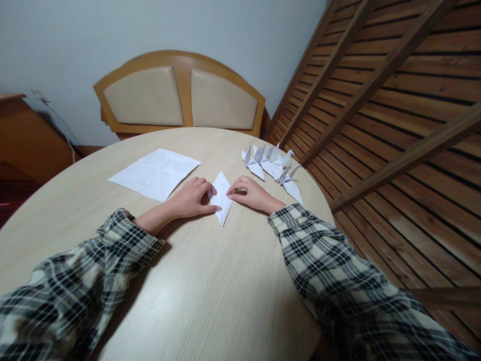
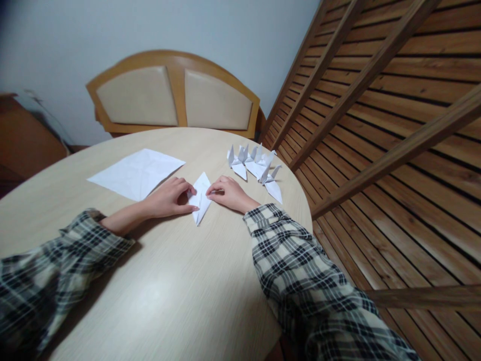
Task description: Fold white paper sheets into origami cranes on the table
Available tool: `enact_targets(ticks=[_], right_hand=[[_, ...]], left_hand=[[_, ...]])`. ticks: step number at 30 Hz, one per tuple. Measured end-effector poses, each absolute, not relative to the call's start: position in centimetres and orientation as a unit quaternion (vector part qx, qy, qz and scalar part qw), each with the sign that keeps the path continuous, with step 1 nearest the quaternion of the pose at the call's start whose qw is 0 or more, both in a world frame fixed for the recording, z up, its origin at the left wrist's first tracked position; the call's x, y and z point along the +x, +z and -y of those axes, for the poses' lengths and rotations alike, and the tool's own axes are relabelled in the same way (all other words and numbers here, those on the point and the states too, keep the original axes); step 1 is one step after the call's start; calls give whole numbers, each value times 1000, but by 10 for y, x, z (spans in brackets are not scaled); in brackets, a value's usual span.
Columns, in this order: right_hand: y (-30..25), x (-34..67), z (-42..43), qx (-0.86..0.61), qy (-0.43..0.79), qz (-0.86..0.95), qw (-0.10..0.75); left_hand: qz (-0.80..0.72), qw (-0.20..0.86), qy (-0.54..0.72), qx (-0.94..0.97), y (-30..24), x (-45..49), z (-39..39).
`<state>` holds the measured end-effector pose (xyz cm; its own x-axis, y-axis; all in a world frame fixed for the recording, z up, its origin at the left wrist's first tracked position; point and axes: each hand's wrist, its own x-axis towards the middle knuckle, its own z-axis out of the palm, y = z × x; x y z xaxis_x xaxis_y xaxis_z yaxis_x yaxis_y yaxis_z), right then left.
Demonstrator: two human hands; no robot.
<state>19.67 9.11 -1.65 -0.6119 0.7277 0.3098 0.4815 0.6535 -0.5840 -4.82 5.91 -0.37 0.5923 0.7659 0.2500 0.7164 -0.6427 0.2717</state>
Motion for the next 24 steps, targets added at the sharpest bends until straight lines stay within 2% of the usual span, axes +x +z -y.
enact_targets(ticks=[12, 24], right_hand=[[-17, 198, -93, -346, 232, 867, 274], [-19, 198, -93, -346, 229, 869, 269]], left_hand=[[-430, 21, 123, 894, 2, -43, -49], [-420, 89, 187, 884, -8, -49, -63]])
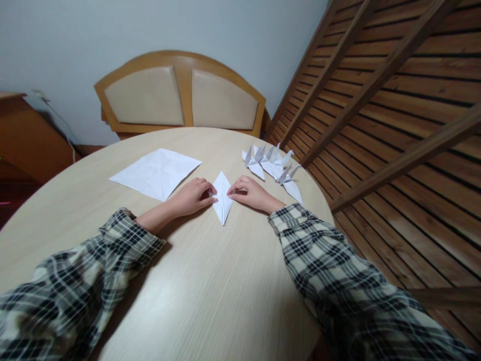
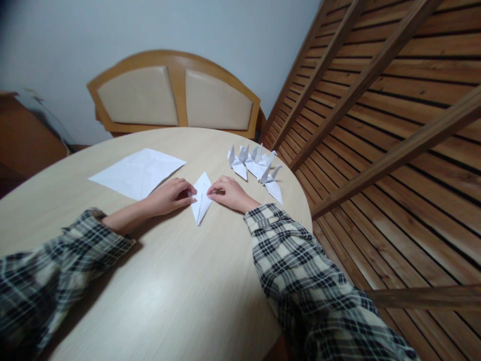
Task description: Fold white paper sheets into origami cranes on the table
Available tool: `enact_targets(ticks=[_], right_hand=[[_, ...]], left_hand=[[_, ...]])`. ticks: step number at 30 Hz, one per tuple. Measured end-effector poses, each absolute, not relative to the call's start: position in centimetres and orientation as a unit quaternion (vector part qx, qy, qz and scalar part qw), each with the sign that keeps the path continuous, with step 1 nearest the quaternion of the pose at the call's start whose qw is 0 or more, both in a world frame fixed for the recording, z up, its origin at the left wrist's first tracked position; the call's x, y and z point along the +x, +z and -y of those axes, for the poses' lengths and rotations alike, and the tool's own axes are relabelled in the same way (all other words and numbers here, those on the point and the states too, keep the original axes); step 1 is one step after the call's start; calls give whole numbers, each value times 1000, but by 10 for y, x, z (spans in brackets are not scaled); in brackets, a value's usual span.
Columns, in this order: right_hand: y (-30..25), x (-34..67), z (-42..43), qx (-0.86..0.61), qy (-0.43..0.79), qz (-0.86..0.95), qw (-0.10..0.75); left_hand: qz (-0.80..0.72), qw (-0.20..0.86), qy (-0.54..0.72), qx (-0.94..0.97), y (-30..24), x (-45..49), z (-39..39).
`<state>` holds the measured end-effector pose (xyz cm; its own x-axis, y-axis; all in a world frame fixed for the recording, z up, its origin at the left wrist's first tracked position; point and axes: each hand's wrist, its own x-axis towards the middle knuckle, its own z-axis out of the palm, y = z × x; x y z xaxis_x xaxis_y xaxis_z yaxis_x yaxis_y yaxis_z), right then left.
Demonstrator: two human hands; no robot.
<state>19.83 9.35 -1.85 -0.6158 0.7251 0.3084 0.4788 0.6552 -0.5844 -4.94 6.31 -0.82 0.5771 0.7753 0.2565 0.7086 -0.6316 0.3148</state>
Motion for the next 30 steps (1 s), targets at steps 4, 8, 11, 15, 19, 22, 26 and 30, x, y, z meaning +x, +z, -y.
enact_targets(ticks=[4, 8, 11, 15, 19, 22, 26, 30], right_hand=[[-17, 198, -92, -350, 231, 869, 264], [-16, 198, -91, -353, 227, 869, 262], [-17, 197, -91, -351, 227, 869, 266], [-18, 196, -91, -349, 227, 869, 269], [-19, 196, -91, -346, 221, 871, 269], [-17, 196, -90, -347, 214, 874, 265], [-15, 195, -88, -356, 208, 875, 254], [-14, 194, -88, -353, 203, 878, 253]], left_hand=[[-419, 117, 214, 874, -8, -48, -64], [-429, 135, 225, 865, -8, -47, -63], [-434, 148, 242, 855, -9, -47, -62], [-444, 183, 258, 838, -9, -46, -60], [-454, 195, 260, 829, -9, -46, -60], [-458, 183, 258, 831, -10, -46, -60], [-441, 158, 245, 849, -12, -46, -61], [-430, 140, 240, 859, -13, -46, -62]])
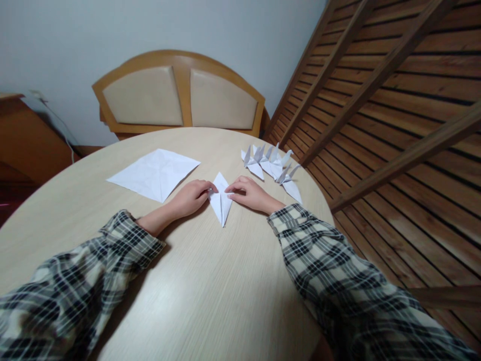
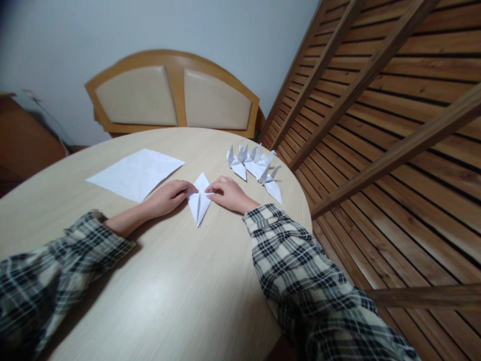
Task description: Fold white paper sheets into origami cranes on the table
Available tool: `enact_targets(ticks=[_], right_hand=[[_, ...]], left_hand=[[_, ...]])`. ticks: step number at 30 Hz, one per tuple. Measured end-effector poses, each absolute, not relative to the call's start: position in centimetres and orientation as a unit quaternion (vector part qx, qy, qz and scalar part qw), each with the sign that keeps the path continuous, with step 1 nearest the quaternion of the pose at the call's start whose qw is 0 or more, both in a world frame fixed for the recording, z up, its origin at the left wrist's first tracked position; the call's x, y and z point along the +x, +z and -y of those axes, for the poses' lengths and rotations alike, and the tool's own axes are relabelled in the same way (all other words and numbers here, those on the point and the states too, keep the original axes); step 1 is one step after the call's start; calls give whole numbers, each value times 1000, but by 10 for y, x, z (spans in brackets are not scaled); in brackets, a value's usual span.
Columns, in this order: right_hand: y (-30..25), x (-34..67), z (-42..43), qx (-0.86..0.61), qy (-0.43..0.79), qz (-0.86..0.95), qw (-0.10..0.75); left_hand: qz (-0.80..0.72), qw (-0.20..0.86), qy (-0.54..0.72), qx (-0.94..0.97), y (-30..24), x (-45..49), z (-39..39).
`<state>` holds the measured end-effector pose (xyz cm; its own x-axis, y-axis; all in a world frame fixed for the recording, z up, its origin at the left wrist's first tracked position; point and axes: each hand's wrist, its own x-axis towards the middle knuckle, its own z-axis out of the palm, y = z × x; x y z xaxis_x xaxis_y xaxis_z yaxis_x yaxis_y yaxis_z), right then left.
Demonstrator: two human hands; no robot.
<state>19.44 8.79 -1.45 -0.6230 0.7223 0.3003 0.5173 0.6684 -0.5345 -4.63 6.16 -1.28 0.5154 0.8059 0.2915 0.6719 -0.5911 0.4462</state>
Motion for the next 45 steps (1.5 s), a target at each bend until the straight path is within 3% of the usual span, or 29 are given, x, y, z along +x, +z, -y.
enact_targets(ticks=[45], right_hand=[[-15, 195, -89, -341, 212, 879, 258]], left_hand=[[-465, 174, 258, 829, -13, -46, -61]])
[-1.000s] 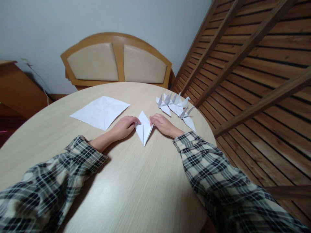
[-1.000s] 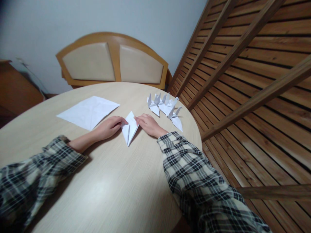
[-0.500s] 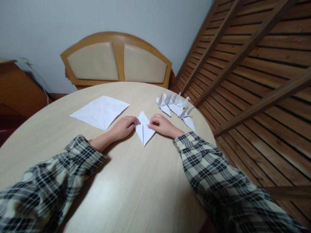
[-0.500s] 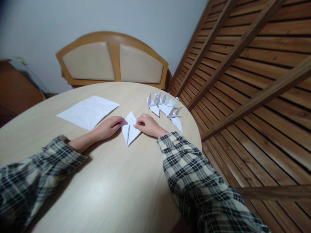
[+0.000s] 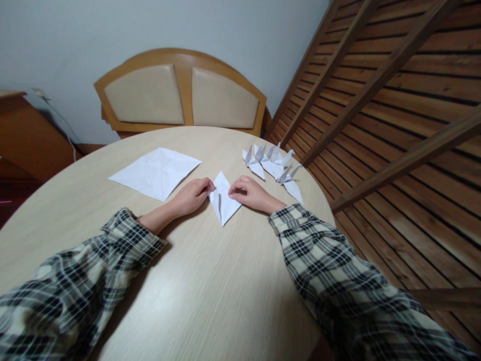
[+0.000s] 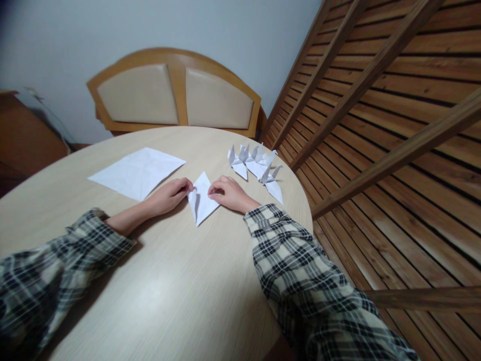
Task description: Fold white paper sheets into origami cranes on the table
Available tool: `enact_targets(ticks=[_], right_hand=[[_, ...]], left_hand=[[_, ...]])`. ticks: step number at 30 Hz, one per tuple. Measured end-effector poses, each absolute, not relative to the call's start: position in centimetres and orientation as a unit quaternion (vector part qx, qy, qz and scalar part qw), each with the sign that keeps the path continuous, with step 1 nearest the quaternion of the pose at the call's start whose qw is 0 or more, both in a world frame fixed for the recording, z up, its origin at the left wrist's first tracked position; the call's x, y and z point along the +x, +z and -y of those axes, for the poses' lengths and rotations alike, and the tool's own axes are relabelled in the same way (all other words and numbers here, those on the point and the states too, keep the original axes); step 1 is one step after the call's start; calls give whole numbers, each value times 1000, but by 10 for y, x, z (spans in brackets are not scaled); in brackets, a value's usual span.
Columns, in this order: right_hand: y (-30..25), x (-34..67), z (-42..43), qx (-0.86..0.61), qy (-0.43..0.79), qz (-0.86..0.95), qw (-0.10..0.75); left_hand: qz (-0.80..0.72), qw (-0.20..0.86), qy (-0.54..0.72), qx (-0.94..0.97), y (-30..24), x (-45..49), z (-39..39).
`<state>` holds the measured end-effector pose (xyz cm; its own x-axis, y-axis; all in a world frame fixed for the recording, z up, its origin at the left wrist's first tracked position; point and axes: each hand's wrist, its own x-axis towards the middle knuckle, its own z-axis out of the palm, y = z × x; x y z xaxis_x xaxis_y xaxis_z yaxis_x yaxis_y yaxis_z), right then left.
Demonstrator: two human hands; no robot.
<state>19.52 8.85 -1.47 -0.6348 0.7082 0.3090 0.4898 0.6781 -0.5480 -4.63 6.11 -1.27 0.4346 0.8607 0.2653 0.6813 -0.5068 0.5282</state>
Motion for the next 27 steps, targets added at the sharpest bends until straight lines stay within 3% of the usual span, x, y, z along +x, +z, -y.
enact_targets(ticks=[19, 27], right_hand=[[-13, 195, -88, -345, 221, 876, 256], [-14, 196, -89, -346, 222, 876, 252]], left_hand=[[-457, 171, 274, 829, -3, -49, -60], [-332, 162, 228, 901, 1, -46, -51]])
